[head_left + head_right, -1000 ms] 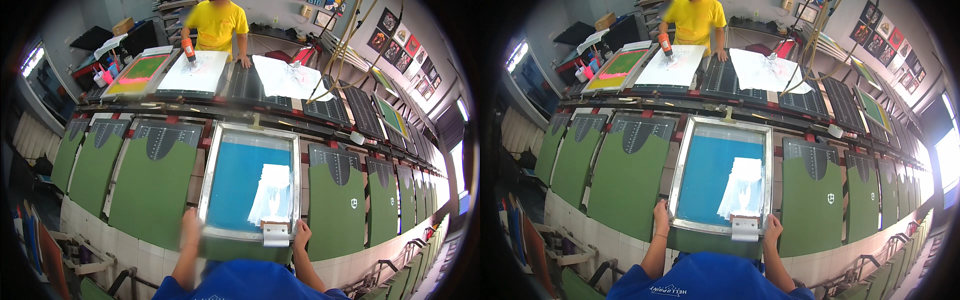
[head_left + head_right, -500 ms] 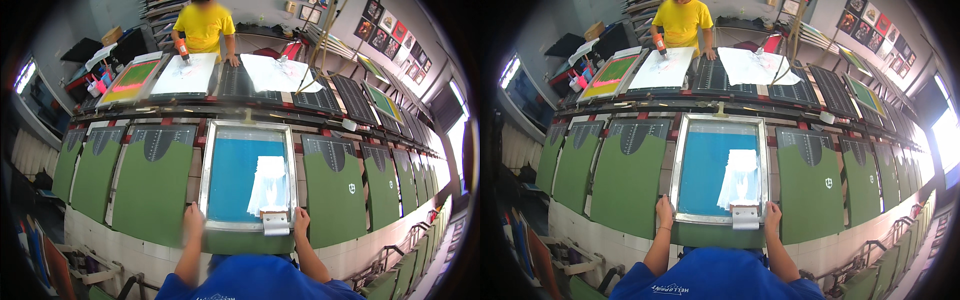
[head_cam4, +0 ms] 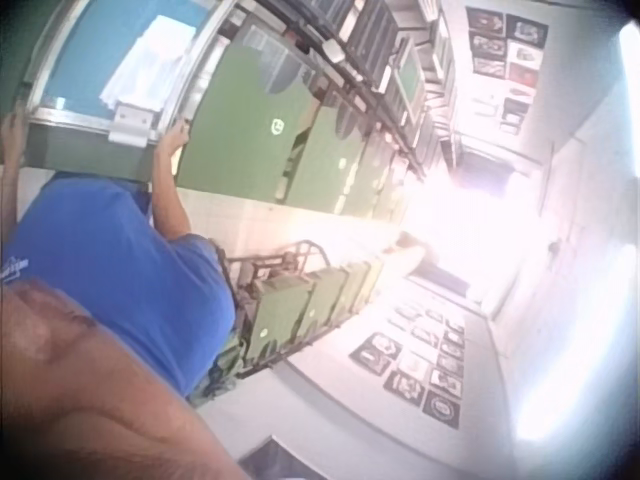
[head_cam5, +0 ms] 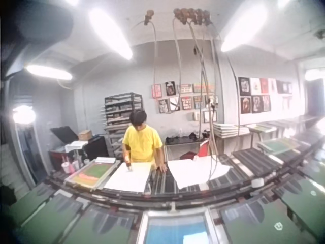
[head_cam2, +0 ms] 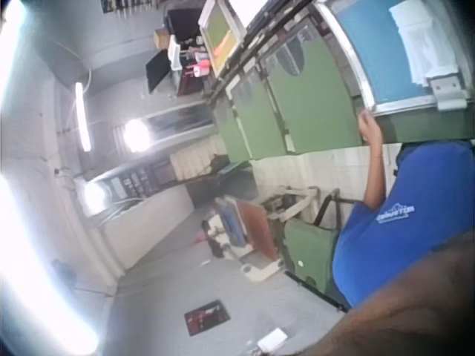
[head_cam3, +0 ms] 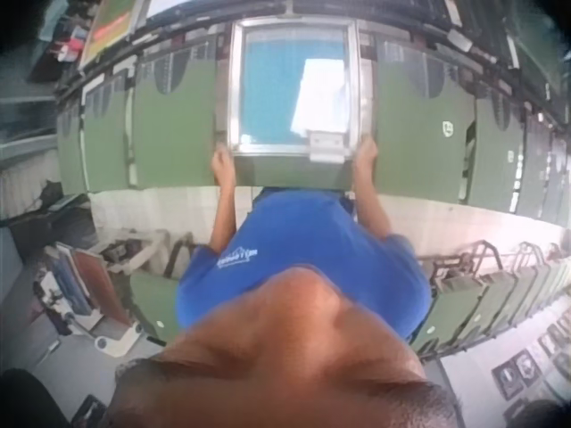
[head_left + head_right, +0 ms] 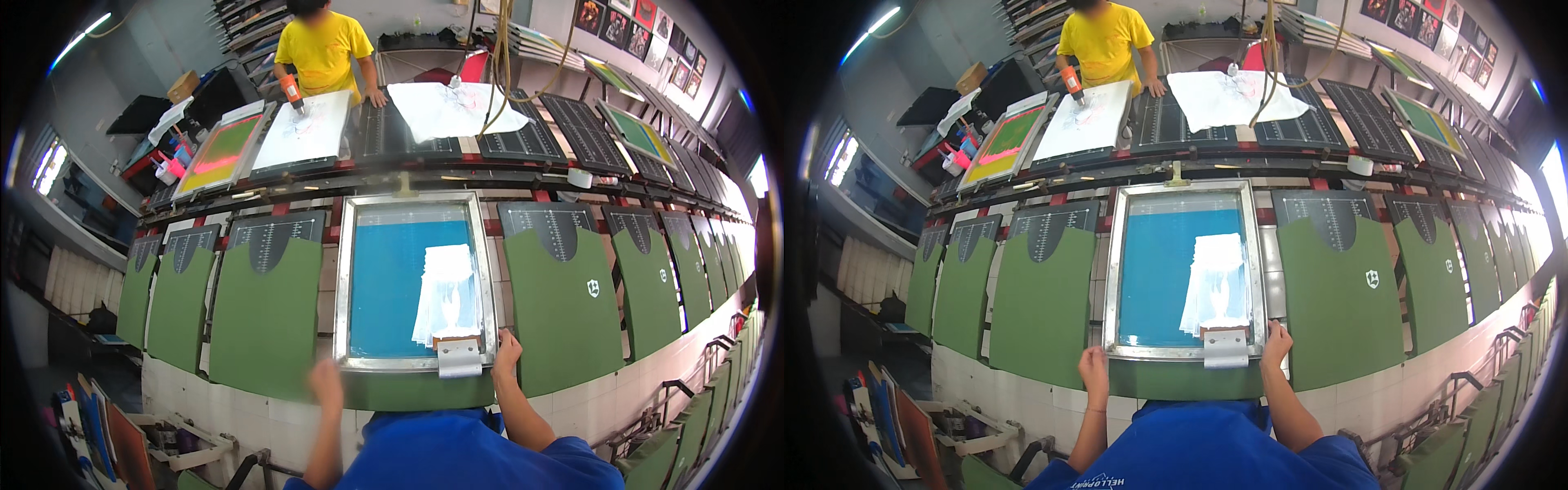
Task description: The person uses a squeegee to spread white ink across a screen printing frame positioned over a green t-shirt. They repeatedly pull the ink across the mesh to transfer the design onto the garment.
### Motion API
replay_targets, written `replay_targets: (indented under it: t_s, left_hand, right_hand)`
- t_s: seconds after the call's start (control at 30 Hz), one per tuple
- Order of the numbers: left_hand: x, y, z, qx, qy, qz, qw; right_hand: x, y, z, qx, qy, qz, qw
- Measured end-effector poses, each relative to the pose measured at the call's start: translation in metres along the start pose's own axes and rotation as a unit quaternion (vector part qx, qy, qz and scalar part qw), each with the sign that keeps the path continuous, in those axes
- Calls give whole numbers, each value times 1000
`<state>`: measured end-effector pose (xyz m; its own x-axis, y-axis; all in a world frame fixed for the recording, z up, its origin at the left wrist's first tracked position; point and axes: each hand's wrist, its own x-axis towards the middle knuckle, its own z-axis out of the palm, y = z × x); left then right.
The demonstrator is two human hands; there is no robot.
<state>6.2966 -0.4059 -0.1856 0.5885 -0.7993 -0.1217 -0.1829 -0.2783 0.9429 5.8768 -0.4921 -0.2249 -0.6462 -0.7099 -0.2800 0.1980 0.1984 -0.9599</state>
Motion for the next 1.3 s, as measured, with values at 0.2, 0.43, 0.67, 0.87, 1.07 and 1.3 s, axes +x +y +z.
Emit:
replay_targets:
  t_s: [0.2, 0.43, 0.67, 0.87, 1.07, 1.3]
  left_hand:
    - [-69, 42, 49, -45, -283, -100, 953]
    - [-85, 65, 123, -113, -479, -323, 808]
    - [-88, 46, 150, -275, -415, -437, 749]
    - [-98, 41, 162, -266, -364, -408, 794]
    - [-105, 45, 166, -199, -335, -391, 834]
    - [-100, 48, 165, -201, -345, -397, 826]
  right_hand:
    - [-5, -9, 5, -36, -3, -1, 999]
    - [-25, -63, 5, -299, -151, -211, 919]
    - [-82, -101, 7, -515, -387, -425, 636]
    - [-62, -108, 38, -601, -395, -406, 564]
    - [-5, -164, 113, -599, -378, -373, 600]
    - [71, -153, 186, -569, -333, -465, 590]
